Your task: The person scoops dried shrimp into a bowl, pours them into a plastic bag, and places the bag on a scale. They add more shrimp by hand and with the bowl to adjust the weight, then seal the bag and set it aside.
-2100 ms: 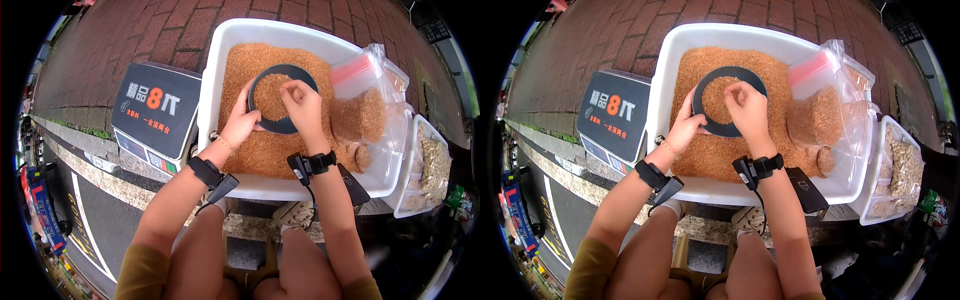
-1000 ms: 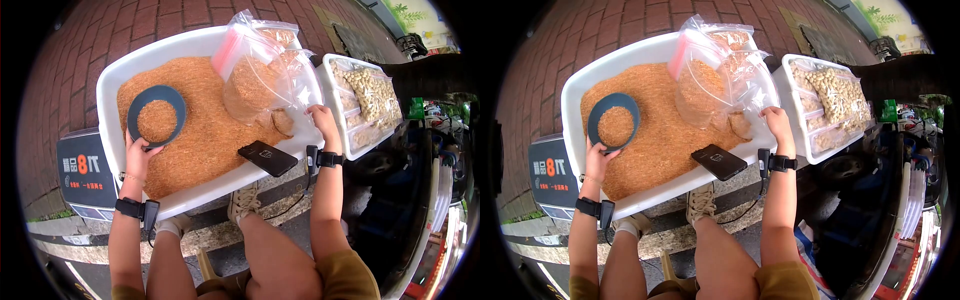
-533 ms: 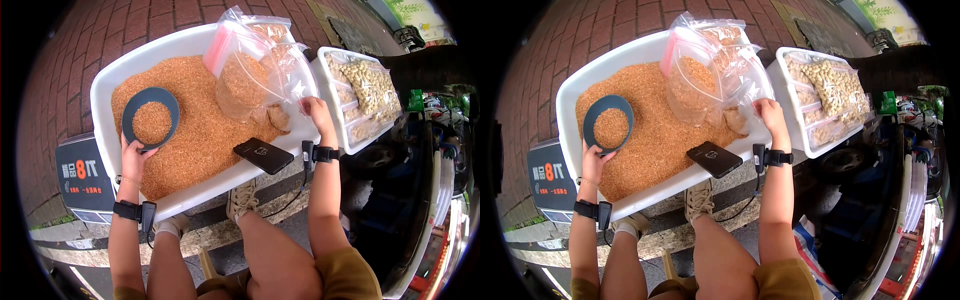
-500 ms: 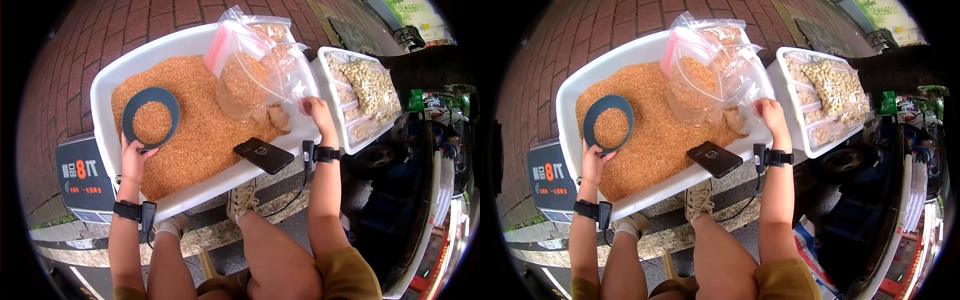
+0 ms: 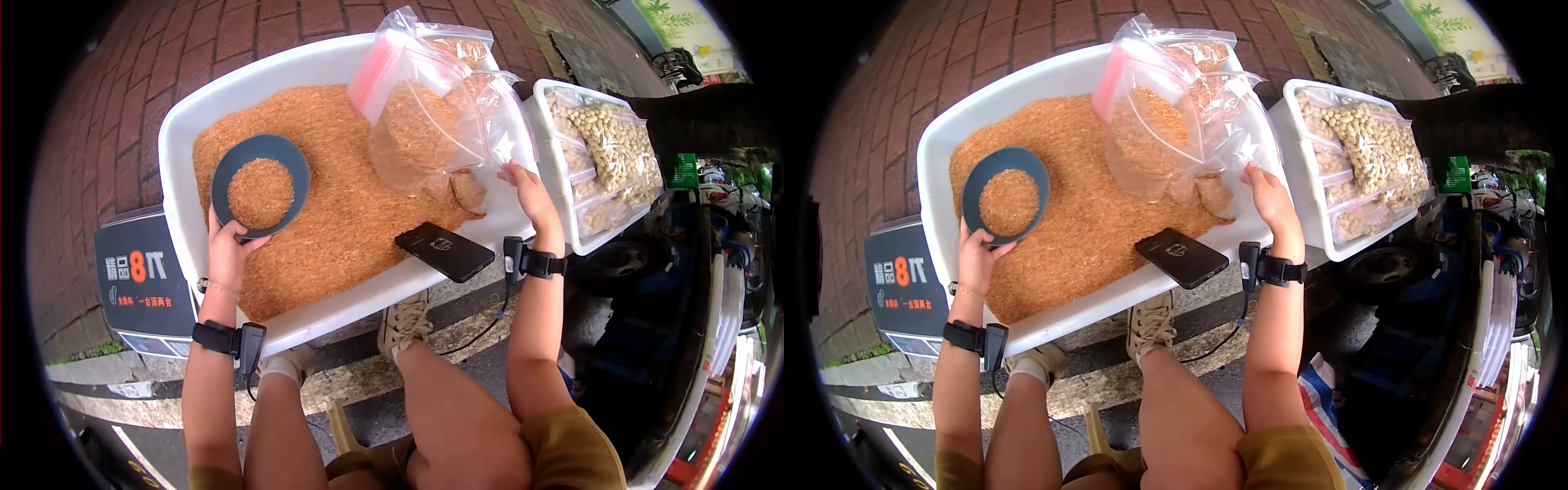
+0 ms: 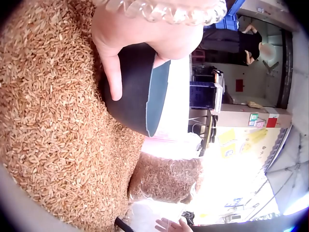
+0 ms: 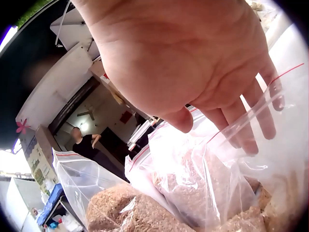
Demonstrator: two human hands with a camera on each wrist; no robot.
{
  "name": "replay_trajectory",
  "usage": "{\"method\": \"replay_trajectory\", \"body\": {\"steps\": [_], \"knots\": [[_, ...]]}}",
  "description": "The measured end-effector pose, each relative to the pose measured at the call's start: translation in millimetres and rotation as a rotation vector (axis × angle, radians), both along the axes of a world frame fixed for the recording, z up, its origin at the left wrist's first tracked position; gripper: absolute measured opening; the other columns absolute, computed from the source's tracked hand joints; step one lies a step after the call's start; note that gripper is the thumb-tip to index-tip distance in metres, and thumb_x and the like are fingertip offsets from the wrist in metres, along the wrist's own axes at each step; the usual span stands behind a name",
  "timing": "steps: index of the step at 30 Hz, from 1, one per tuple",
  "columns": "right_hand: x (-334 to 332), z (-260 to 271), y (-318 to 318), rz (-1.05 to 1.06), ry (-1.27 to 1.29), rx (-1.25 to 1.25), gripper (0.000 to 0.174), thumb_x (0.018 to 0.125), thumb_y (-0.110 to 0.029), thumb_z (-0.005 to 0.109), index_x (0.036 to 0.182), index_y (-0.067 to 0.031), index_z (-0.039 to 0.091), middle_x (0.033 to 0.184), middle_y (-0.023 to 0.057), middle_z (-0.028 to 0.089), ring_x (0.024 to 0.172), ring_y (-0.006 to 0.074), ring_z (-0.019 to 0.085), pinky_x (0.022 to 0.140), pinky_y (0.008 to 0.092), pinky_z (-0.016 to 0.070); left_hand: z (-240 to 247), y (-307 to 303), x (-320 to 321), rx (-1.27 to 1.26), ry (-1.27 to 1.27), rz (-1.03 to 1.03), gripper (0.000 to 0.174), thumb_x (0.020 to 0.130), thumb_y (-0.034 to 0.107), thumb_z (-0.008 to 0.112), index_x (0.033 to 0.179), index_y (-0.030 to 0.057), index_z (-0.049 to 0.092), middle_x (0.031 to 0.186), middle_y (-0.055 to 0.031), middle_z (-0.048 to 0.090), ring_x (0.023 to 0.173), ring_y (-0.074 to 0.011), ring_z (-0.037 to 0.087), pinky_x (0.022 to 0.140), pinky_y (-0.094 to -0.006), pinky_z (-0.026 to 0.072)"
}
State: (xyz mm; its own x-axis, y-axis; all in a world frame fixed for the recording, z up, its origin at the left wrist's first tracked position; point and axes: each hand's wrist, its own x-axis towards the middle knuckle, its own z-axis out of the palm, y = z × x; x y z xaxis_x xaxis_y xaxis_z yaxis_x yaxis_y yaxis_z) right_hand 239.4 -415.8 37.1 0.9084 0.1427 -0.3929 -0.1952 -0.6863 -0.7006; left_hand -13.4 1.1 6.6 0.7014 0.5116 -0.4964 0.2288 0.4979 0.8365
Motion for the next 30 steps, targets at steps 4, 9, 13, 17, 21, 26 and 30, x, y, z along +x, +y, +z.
{"method": "replay_trajectory", "body": {"steps": [4, 9, 13, 17, 21, 26, 30], "knots": [[-47, 66, 44, 0.062, -0.341, -0.634, 0.038, 0.094, -0.040, 0.051, 0.121, -0.0180, 0.066, 0.124, 0.0061, 0.064, 0.123, 0.0302, 0.047, 0.109, 0.0492, 0.0198, 2, 0, 0, 0.002, -0.006, 0.014, 0.071, 0.080, -0.003, 0.038, 0.148, 0.0141, 0.024, 0.129, -0.0154, 0.049, 0.109, -0.0305, 0.059, 0.078, -0.0423, 0.0603], [-93, 102, 87, -0.028, -0.715, 0.230, 0.026, 0.087, -0.009, 0.058, 0.112, -0.0069, 0.065, 0.107, 0.0018, 0.063, 0.090, 0.0120, 0.050, 0.082, 0.0250, 0.0393, 6, 4, -6, -0.018, -0.078, 0.071, 0.069, 0.078, -0.001, 0.039, 0.145, 0.0133, 0.028, 0.128, -0.0149, 0.050, 0.103, -0.0305, 0.061, 0.073, -0.0429, 0.0610], [-150, 106, 146, 0.169, -0.378, 0.947, 0.030, 0.088, -0.002, 0.055, 0.118, -0.0021, 0.054, 0.105, 0.0034, 0.054, 0.090, 0.0111, 0.047, 0.079, 0.0243, 0.0382, -4, 2, -6, -0.042, -0.170, 0.055, 0.075, 0.077, 0.000, 0.041, 0.148, 0.0157, 0.024, 0.127, -0.0138, 0.051, 0.097, -0.0283, 0.064, 0.070, -0.0422, 0.0603], [-186, 56, 216, 0.123, 0.111, 0.917, 0.060, 0.090, -0.007, 0.059, 0.142, -0.0094, 0.031, 0.130, 0.0083, 0.037, 0.112, 0.0178, 0.042, 0.093, 0.0308, 0.0408, 3, -2, -6, -0.107, -0.203, 0.095, 0.064, 0.076, 0.002, 0.041, 0.140, 0.0122, 0.038, 0.124, -0.0076, 0.053, 0.110, -0.0233, 0.057, 0.085, -0.0441, 0.0540], [-191, 31, 244, -0.058, 0.503, 0.887, 0.056, 0.093, -0.017, 0.058, 0.142, -0.0122, 0.032, 0.133, 0.0062, 0.043, 0.122, 0.0189, 0.046, 0.102, 0.0415, 0.0373, 3, -2, -8, -0.139, -0.257, 0.071, 0.064, 0.077, 0.003, 0.042, 0.141, 0.0091, 0.037, 0.128, -0.0064, 0.053, 0.116, -0.0206, 0.054, 0.096, -0.0399, 0.0490], [-186, -8, 250, -0.075, 0.570, 0.932, 0.059, 0.092, -0.010, 0.054, 0.144, -0.0136, 0.026, 0.139, 0.0101, 0.042, 0.122, 0.0250, 0.051, 0.097, 0.0483, 0.0470, 1, -4, -10, -0.102, -0.261, -0.059, 0.062, 0.082, 0.009, 0.049, 0.143, 0.0097, 0.037, 0.130, -0.0064, 0.052, 0.120, -0.0200, 0.051, 0.096, -0.0396, 0.0484], [-183, -26, 245, -0.126, 0.635, 0.952, 0.068, 0.084, 0.004, 0.045, 0.144, -0.0152, 0.023, 0.139, 0.0160, 0.042, 0.116, 0.0336, 0.057, 0.088, 0.0495, 0.0583, -4, -9, -5, 0.011, -0.171, -0.135, 0.058, 0.096, 0.037, 0.047, 0.146, 0.0088, 0.037, 0.137, -0.0087, 0.051, 0.113, -0.0198, 0.057, 0.089, -0.0361, 0.0512]]}}
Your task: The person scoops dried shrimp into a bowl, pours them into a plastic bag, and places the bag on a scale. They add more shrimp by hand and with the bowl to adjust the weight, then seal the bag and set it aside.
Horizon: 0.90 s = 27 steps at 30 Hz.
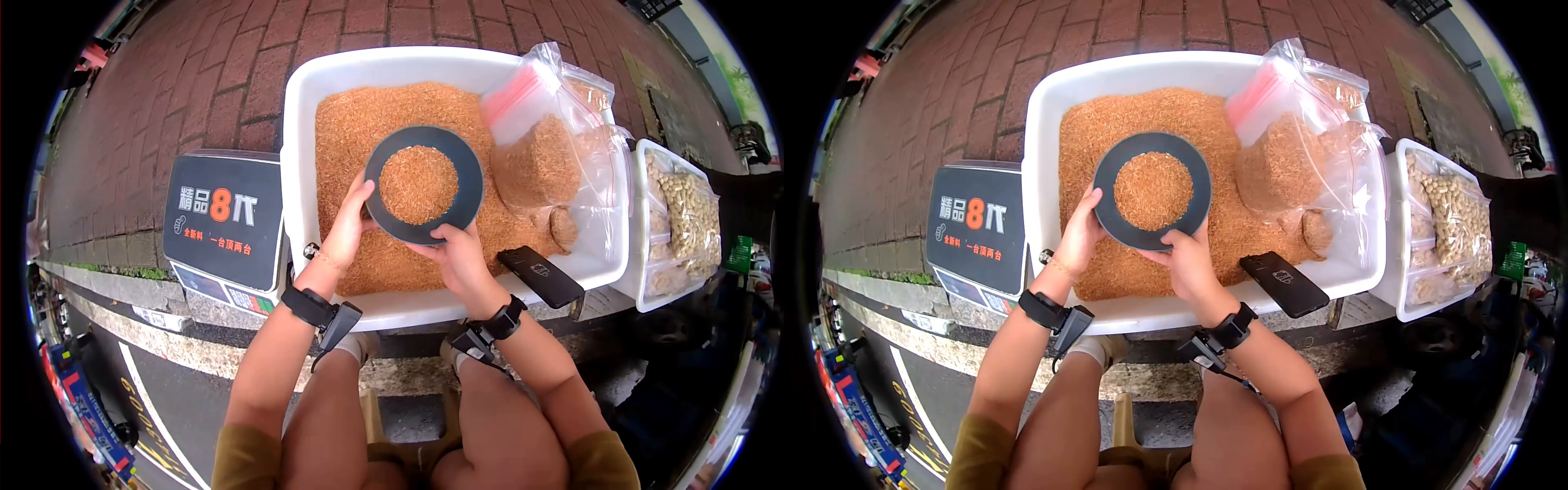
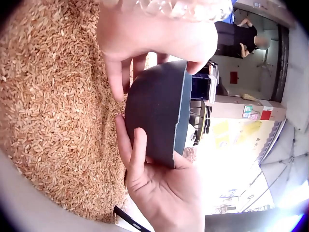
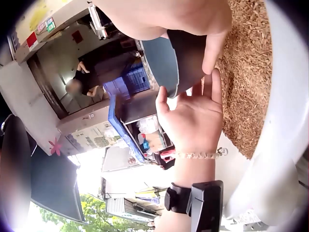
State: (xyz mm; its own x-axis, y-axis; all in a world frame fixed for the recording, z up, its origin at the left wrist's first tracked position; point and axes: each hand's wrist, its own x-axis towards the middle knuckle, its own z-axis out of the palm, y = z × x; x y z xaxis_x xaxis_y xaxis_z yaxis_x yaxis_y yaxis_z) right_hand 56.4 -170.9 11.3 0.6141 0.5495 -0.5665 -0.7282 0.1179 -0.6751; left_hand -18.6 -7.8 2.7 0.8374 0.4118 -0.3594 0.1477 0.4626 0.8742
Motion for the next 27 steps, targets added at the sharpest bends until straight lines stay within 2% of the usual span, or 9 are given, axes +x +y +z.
{"method": "replay_trajectory", "body": {"steps": [3, 8, 9, 12, 15, 19, 21, 25, 27], "knots": [[4, 17, -5, -0.020, 0.005, -0.039, 0.085, 0.076, 0.011, 0.038, 0.149, -0.0257, 0.014, 0.144, 0.0133, 0.036, 0.120, 0.0330, 0.054, 0.082, 0.0498, 0.0596, -8, -2, -2, 0.072, 0.292, -0.126, 0.076, 0.098, 0.066, 0.023, 0.137, 0.0044, 0.048, 0.122, -0.0110, 0.062, 0.111, -0.0192, 0.058, 0.091, -0.0332, 0.0486], [12, 67, -32, -0.020, -0.072, -0.011, 0.088, 0.075, 0.014, 0.039, 0.150, -0.0265, 0.017, 0.140, 0.0133, 0.041, 0.114, 0.0315, 0.058, 0.079, 0.0484, 0.0606, -13, -2, -2, 0.023, 0.190, -0.097, 0.084, 0.096, 0.070, 0.015, 0.133, 0.0032, 0.051, 0.114, -0.0124, 0.063, 0.100, -0.0196, 0.060, 0.083, -0.0331, 0.0506], [10, 89, -30, -0.127, -0.126, -0.035, 0.067, 0.076, 0.011, 0.039, 0.141, -0.0036, 0.031, 0.128, 0.0196, 0.051, 0.107, 0.0353, 0.063, 0.080, 0.0501, 0.0616, -18, 3, -2, 0.031, 0.232, -0.081, 0.080, 0.097, 0.067, 0.017, 0.130, 0.0031, 0.052, 0.108, -0.0112, 0.063, 0.097, -0.0184, 0.060, 0.081, -0.0327, 0.0509], [25, 127, -47, -0.219, -0.288, -0.008, 0.055, 0.076, 0.011, 0.040, 0.131, 0.0060, 0.039, 0.119, 0.0217, 0.056, 0.102, 0.0352, 0.064, 0.080, 0.0483, 0.0624, -30, 4, -4, 0.076, 0.333, -0.032, 0.048, 0.102, 0.043, 0.037, 0.123, 0.0030, 0.054, 0.096, -0.0067, 0.059, 0.088, -0.0143, 0.058, 0.074, -0.0304, 0.0510], [49, 153, -64, -0.340, -0.477, -0.015, 0.047, 0.077, 0.011, 0.040, 0.124, 0.0124, 0.044, 0.118, 0.0226, 0.057, 0.100, 0.0356, 0.065, 0.080, 0.0471, 0.0626, -38, 5, -7, 0.404, 0.290, -0.350, 0.027, 0.093, 0.012, 0.053, 0.120, 0.0065, 0.057, 0.104, -0.0031, 0.057, 0.094, -0.0124, 0.056, 0.075, -0.0273, 0.0509], [94, 157, -87, -0.449, -0.645, -0.044, 0.049, 0.077, 0.011, 0.039, 0.125, 0.0089, 0.045, 0.121, 0.0208, 0.056, 0.107, 0.0368, 0.061, 0.084, 0.0510, 0.0606, -41, 4, -8, 0.354, 0.287, -0.329, 0.026, 0.094, 0.013, 0.052, 0.118, 0.0065, 0.058, 0.105, -0.0034, 0.057, 0.094, -0.0124, 0.056, 0.075, -0.0274, 0.0512], [109, 159, -91, -0.542, -0.790, -0.135, 0.056, 0.077, 0.012, 0.039, 0.132, 0.0021, 0.042, 0.128, 0.0200, 0.051, 0.114, 0.0379, 0.057, 0.083, 0.0527, 0.0606, -41, 2, -8, 0.358, 0.260, -0.278, 0.027, 0.094, 0.013, 0.052, 0.118, 0.0039, 0.057, 0.099, -0.0048, 0.059, 0.079, -0.0122, 0.057, 0.068, -0.0270, 0.0501], [127, 158, -95, -0.598, -0.908, -0.304, 0.072, 0.076, 0.014, 0.037, 0.142, -0.0122, 0.030, 0.138, 0.0197, 0.040, 0.115, 0.0395, 0.056, 0.080, 0.0531, 0.0610, -40, 3, -8, 0.360, 0.262, -0.284, 0.026, 0.094, 0.013, 0.052, 0.118, 0.0051, 0.057, 0.100, -0.0047, 0.058, 0.079, -0.0122, 0.057, 0.067, -0.0271, 0.0504], [130, 153, -97, -0.612, -0.934, -0.342, 0.076, 0.076, 0.014, 0.038, 0.145, -0.0148, 0.024, 0.140, 0.0190, 0.037, 0.118, 0.0375, 0.053, 0.079, 0.0503, 0.0611, -40, 4, -7, 0.351, 0.307, -0.319, 0.027, 0.093, 0.011, 0.053, 0.120, 0.0076, 0.057, 0.107, -0.0056, 0.056, 0.093, -0.0133, 0.056, 0.074, -0.0275, 0.0517]]}}
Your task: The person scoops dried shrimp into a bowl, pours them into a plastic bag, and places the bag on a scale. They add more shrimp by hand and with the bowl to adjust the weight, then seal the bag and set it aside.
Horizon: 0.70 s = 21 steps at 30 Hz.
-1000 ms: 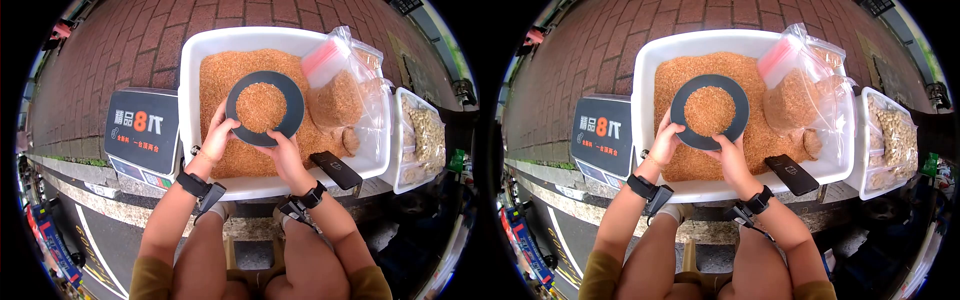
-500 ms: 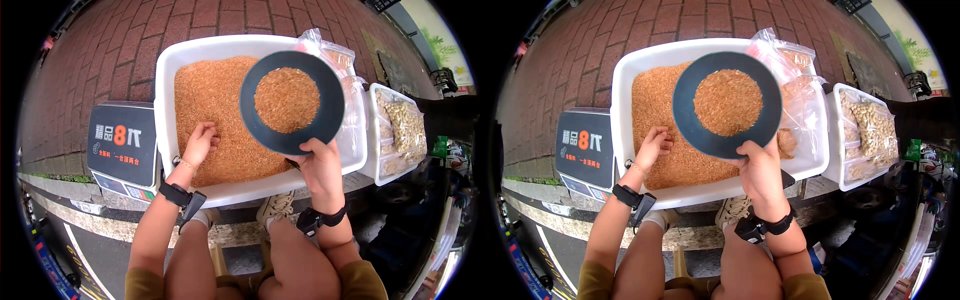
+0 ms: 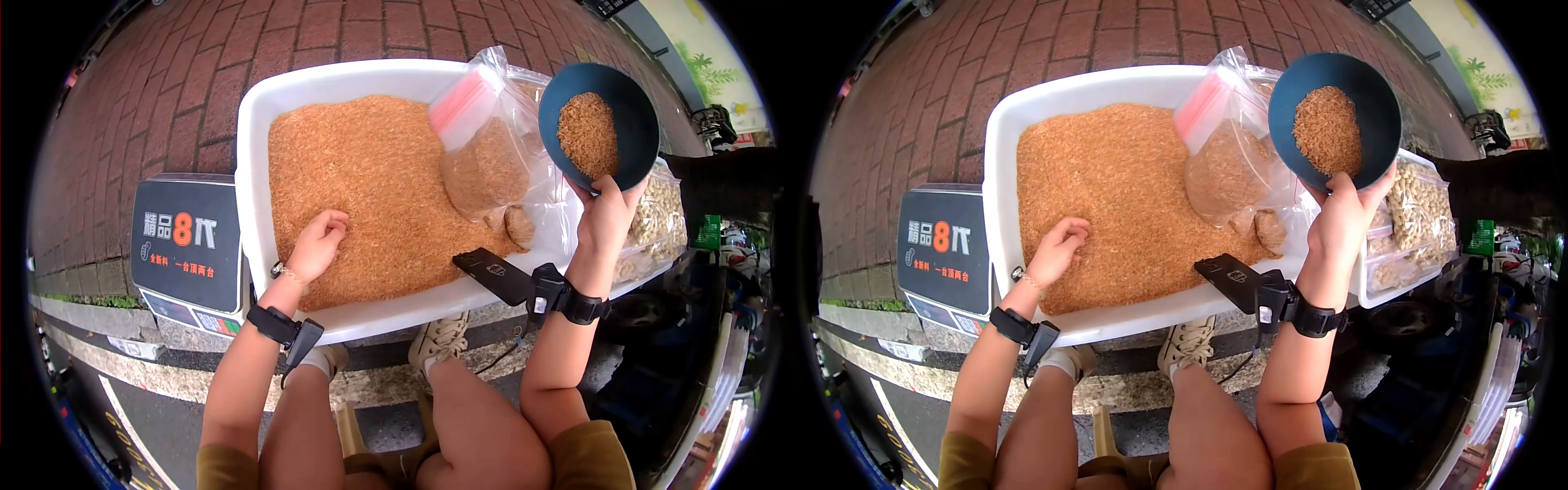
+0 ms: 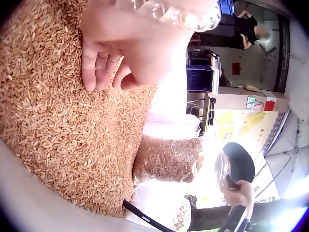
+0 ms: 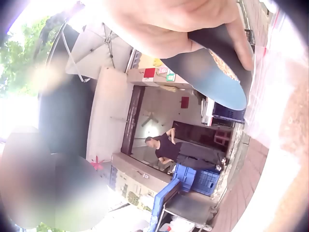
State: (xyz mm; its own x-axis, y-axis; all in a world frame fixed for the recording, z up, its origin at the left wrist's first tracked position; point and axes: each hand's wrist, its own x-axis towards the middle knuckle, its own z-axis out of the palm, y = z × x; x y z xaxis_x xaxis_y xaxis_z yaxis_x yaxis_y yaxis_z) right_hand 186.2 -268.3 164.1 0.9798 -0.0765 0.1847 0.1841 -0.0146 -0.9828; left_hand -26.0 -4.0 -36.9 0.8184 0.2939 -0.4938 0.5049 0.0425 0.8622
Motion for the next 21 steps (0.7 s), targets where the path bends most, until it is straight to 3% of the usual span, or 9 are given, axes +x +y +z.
{"method": "replay_trajectory", "body": {"steps": [2, 4, 5, 7, 8, 14, 21], "knots": [[-1, -2, -1, -0.027, -0.016, -0.036, 0.080, 0.077, 0.013, 0.038, 0.148, -0.0174, 0.019, 0.142, 0.0183, 0.034, 0.121, 0.0354, 0.051, 0.079, 0.0475, 0.0612, 1, 0, 0, -0.001, 0.002, -0.001, 0.028, 0.093, 0.010, 0.053, 0.120, 0.0076, 0.057, 0.107, -0.0056, 0.056, 0.093, -0.0133, 0.056, 0.073, -0.0275, 0.0518], [-5, -4, 3, -0.062, -0.075, -0.072, 0.081, 0.078, 0.013, 0.038, 0.151, -0.0149, 0.016, 0.145, 0.0179, 0.032, 0.127, 0.0342, 0.045, 0.092, 0.0458, 0.0540, 2, 0, 0, -0.003, 0.005, -0.004, 0.028, 0.092, 0.010, 0.053, 0.120, 0.0076, 0.057, 0.107, -0.0055, 0.056, 0.093, -0.0134, 0.056, 0.073, -0.0276, 0.0518], [-3, -8, 0, -0.065, -0.075, -0.073, 0.081, 0.078, 0.013, 0.038, 0.151, -0.0149, 0.016, 0.145, 0.0179, 0.032, 0.127, 0.0342, 0.045, 0.092, 0.0458, 0.0540, 3, 0, 0, -0.008, 0.003, -0.001, 0.028, 0.092, 0.010, 0.053, 0.120, 0.0076, 0.057, 0.107, -0.0054, 0.056, 0.093, -0.0133, 0.056, 0.073, -0.0275, 0.0518], [0, -17, -2, -0.055, -0.215, -0.190, 0.081, 0.078, 0.013, 0.039, 0.151, -0.0105, 0.015, 0.146, 0.0179, 0.031, 0.132, 0.0319, 0.039, 0.107, 0.0418, 0.0392, 4, 0, 0, -0.013, 0.001, 0.001, 0.028, 0.092, 0.010, 0.053, 0.120, 0.0076, 0.057, 0.107, -0.0053, 0.056, 0.093, -0.0131, 0.056, 0.073, -0.0274, 0.0518], [0, -19, -2, -0.059, -0.243, -0.187, 0.080, 0.077, 0.014, 0.039, 0.151, -0.0074, 0.016, 0.146, 0.0189, 0.031, 0.135, 0.0304, 0.035, 0.113, 0.0382, 0.0255, 4, 0, 0, -0.016, 0.001, 0.002, 0.028, 0.092, 0.010, 0.053, 0.120, 0.0076, 0.057, 0.107, -0.0053, 0.056, 0.093, -0.0130, 0.056, 0.073, -0.0273, 0.0518], [-9, -16, 4, -0.106, -0.459, -0.450, 0.079, 0.077, 0.015, 0.038, 0.150, -0.0068, 0.020, 0.144, 0.0218, 0.032, 0.134, 0.0319, 0.036, 0.114, 0.0402, 0.0220, 4, 0, 0, -0.016, 0.011, 0.000, 0.028, 0.092, 0.009, 0.053, 0.120, 0.0071, 0.057, 0.106, -0.0049, 0.056, 0.093, -0.0127, 0.056, 0.072, -0.0270, 0.0519], [-14, -16, 7, -0.120, -0.586, -0.565, 0.079, 0.076, 0.017, 0.037, 0.150, -0.0033, 0.019, 0.143, 0.0227, 0.032, 0.134, 0.0327, 0.035, 0.114, 0.0397, 0.0219, 1, 0, 0, 0.005, -0.003, -0.008, 0.028, 0.093, 0.010, 0.052, 0.120, 0.0066, 0.057, 0.107, -0.0054, 0.057, 0.093, -0.0134, 0.056, 0.073, -0.0277, 0.0526]]}}
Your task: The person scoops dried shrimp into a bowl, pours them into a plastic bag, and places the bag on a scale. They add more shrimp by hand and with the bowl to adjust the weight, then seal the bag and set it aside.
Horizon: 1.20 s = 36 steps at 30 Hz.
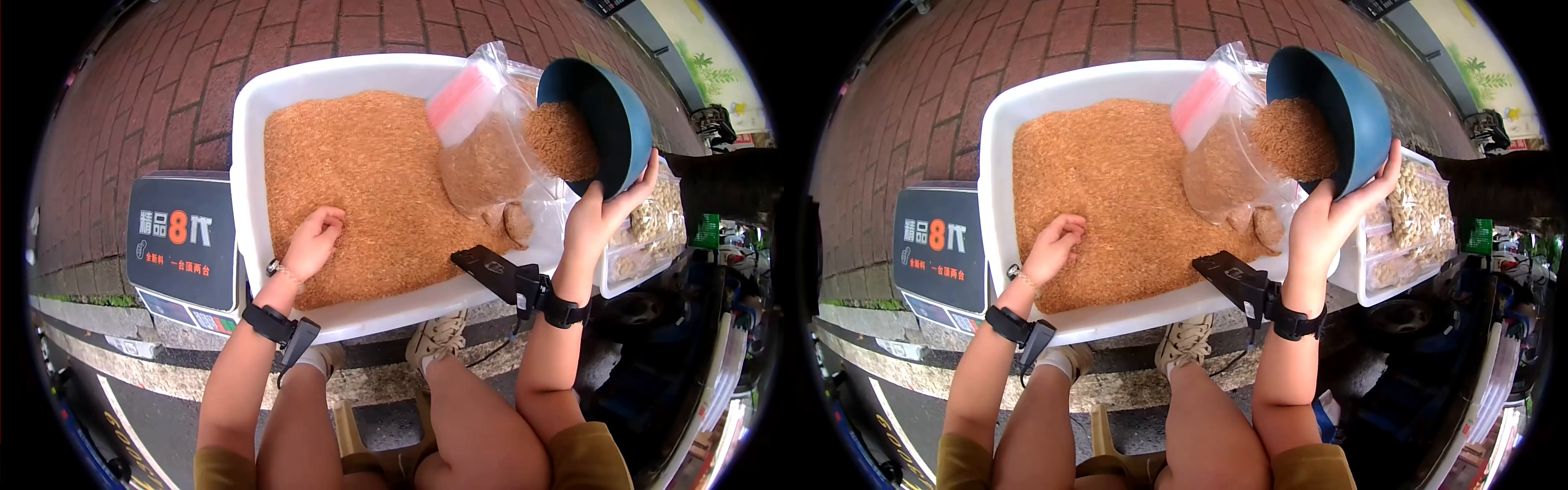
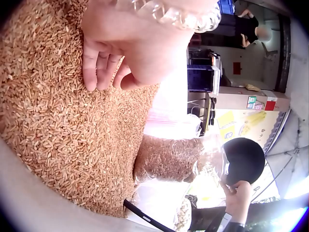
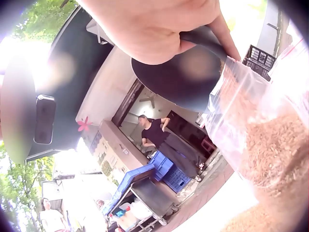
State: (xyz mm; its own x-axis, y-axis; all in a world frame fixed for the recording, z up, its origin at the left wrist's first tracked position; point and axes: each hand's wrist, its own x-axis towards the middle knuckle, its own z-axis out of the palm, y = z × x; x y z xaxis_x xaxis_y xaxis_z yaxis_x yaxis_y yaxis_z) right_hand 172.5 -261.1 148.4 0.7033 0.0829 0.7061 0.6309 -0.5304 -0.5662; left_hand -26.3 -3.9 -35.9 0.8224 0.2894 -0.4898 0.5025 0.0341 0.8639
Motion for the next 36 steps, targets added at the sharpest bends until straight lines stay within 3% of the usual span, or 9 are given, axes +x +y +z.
{"method": "replay_trajectory", "body": {"steps": [9, 12, 15, 20, 23, 27, 31, 34, 36], "knots": [[-5, 10, 7, 0.001, -0.036, 0.002, 0.082, 0.075, 0.017, 0.035, 0.151, -0.0045, 0.015, 0.143, 0.0231, 0.031, 0.132, 0.0332, 0.036, 0.114, 0.0430, 0.0215, 1, 0, 1, 0.008, 0.008, -0.010, 0.028, 0.093, 0.009, 0.052, 0.120, 0.0067, 0.057, 0.107, -0.0053, 0.057, 0.093, -0.0133, 0.056, 0.073, -0.0276, 0.0526], [-10, 14, 8, 0.035, 0.076, 0.206, 0.079, 0.075, 0.015, 0.040, 0.149, -0.0056, 0.021, 0.139, 0.0191, 0.037, 0.125, 0.0292, 0.044, 0.107, 0.0393, 0.0345, 4, -1, 1, 0.003, -0.005, 0.017, 0.027, 0.093, 0.009, 0.051, 0.120, 0.0069, 0.057, 0.108, -0.0053, 0.057, 0.092, -0.0132, 0.057, 0.072, -0.0268, 0.0522], [-25, 17, 14, 0.141, 0.595, 0.785, 0.055, 0.077, 0.009, 0.048, 0.130, -0.0037, 0.046, 0.115, 0.0083, 0.056, 0.103, 0.0186, 0.055, 0.077, 0.0305, 0.0505, 10, 1, 1, -0.110, -0.072, 0.140, 0.029, 0.094, 0.012, 0.049, 0.122, 0.0071, 0.056, 0.111, -0.0056, 0.057, 0.094, -0.0145, 0.058, 0.074, -0.0276, 0.0516], [-64, 4, 42, 0.472, 1.112, 0.895, 0.049, 0.080, 0.007, 0.050, 0.126, -0.0079, 0.048, 0.111, 0.0085, 0.056, 0.102, 0.0194, 0.058, 0.075, 0.0357, 0.0543, 44, 1, -4, -0.314, -0.081, 0.385, 0.039, 0.098, 0.031, 0.044, 0.128, 0.0067, 0.053, 0.118, -0.0095, 0.057, 0.105, -0.0190, 0.058, 0.085, -0.0335, 0.0495], [-84, -24, 70, 0.574, 1.485, 0.802, 0.056, 0.082, -0.001, 0.056, 0.135, -0.0102, 0.038, 0.123, 0.0092, 0.051, 0.107, 0.0195, 0.056, 0.090, 0.0376, 0.0493, 59, 0, -9, -0.611, -0.230, 0.547, 0.065, 0.099, 0.050, 0.036, 0.146, 0.0055, 0.032, 0.133, -0.0155, 0.049, 0.119, -0.0249, 0.051, 0.100, -0.0399, 0.0418], [-101, -85, 85, 0.620, 1.855, 0.686, 0.068, 0.086, -0.011, 0.062, 0.146, -0.0128, 0.029, 0.138, 0.0110, 0.038, 0.132, 0.0235, 0.035, 0.109, 0.0427, 0.0294, 69, -2, -7, -0.562, -0.223, 0.589, 0.062, 0.100, 0.045, 0.038, 0.148, 0.0059, 0.030, 0.137, -0.0118, 0.048, 0.128, -0.0230, 0.044, 0.110, -0.0387, 0.0317], [-102, -71, 60, 0.666, 1.038, 0.115, 0.063, 0.082, -0.006, 0.064, 0.139, -0.0099, 0.040, 0.141, 0.0173, 0.031, 0.129, 0.0311, 0.032, 0.108, 0.0462, 0.0268, 62, -16, -9, -0.407, -0.171, 0.629, 0.060, 0.100, 0.036, 0.042, 0.149, 0.0044, 0.030, 0.143, -0.0115, 0.044, 0.132, -0.0231, 0.041, 0.113, -0.0376, 0.0264], [-78, -19, 37, 0.197, 0.101, -0.456, 0.054, 0.077, -0.004, 0.069, 0.128, -0.0082, 0.051, 0.136, 0.0233, 0.036, 0.121, 0.0407, 0.036, 0.103, 0.0497, 0.0306, 76, -27, -12, -0.382, -0.187, 0.550, 0.059, 0.098, 0.027, 0.046, 0.149, 0.0023, 0.029, 0.149, -0.0119, 0.038, 0.137, -0.0223, 0.035, 0.116, -0.0370, 0.0217], [-55, -1, 21, -0.043, -0.035, -0.571, 0.053, 0.076, -0.010, 0.074, 0.125, -0.0120, 0.055, 0.135, 0.0247, 0.037, 0.120, 0.0433, 0.036, 0.101, 0.0518, 0.0314, 71, -30, -13, -0.249, -0.218, 0.543, 0.058, 0.097, 0.020, 0.047, 0.149, 0.0008, 0.029, 0.152, -0.0111, 0.034, 0.141, -0.0208, 0.029, 0.117, -0.0374, 0.0183]]}}
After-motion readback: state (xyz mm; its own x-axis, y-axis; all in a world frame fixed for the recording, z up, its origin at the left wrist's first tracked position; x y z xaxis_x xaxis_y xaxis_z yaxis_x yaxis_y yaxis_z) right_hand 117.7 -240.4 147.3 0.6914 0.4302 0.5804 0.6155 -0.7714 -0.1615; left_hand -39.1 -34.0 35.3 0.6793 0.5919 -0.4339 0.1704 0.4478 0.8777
